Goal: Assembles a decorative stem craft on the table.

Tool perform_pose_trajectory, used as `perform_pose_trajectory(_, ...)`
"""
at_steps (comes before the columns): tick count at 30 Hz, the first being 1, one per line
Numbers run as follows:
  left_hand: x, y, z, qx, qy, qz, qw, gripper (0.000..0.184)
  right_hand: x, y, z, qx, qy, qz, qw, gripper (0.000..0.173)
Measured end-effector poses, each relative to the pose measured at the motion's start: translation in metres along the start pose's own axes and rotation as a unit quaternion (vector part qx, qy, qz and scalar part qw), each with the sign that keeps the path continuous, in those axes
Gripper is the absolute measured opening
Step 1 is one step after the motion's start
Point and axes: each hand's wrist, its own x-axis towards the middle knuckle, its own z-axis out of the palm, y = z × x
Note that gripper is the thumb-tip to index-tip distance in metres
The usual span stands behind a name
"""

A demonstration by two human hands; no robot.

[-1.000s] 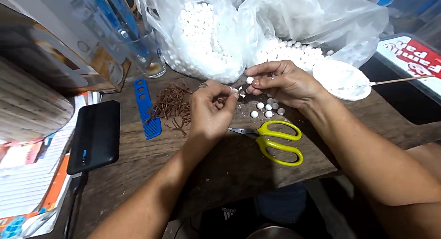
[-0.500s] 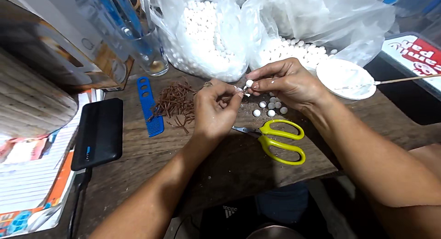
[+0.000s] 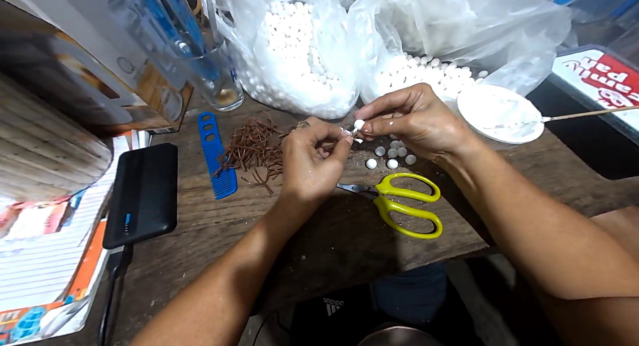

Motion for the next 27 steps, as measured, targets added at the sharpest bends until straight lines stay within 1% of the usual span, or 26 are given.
perform_pose_trajectory(3, 0.000, 0.000, 0.000, 0.007, -0.003, -0.004, 1.000, 0.005, -0.001, -0.001, 0.000, -0.025, -0.010, -0.006, 1.000, 0.023)
perform_pose_trajectory(6, -0.002, 0.000, -0.002, 0.019, -0.016, 0.007, 1.000, 0.007, -0.002, -0.003, 0.001, -0.068, -0.023, -0.026, 0.997, 0.020)
perform_pose_trajectory(9, -0.003, 0.000, -0.002, 0.021, -0.017, 0.018, 0.999, 0.007, -0.003, -0.003, 0.002, -0.079, -0.030, -0.039, 0.996, 0.018)
perform_pose_trajectory(15, -0.003, -0.001, -0.001, 0.036, -0.008, 0.027, 0.999, 0.006, -0.003, -0.002, 0.002, -0.096, -0.033, -0.052, 0.993, 0.018)
perform_pose_trajectory(18, -0.004, 0.001, -0.001, 0.049, 0.000, 0.026, 0.998, 0.005, -0.003, -0.006, -0.001, -0.126, -0.017, -0.057, 0.990, 0.015)
perform_pose_trajectory(22, 0.000, -0.001, -0.002, 0.073, 0.015, 0.020, 0.997, 0.005, 0.004, 0.001, -0.017, -0.238, 0.056, -0.095, 0.965, 0.011)
perform_pose_trajectory(24, 0.001, 0.000, -0.003, 0.086, 0.010, 0.004, 0.996, 0.006, 0.006, 0.003, -0.023, -0.302, 0.082, -0.079, 0.946, 0.009)
perform_pose_trajectory(27, 0.002, 0.000, -0.005, 0.111, -0.008, -0.018, 0.994, 0.007, 0.006, 0.002, -0.023, -0.390, 0.067, -0.044, 0.917, 0.010)
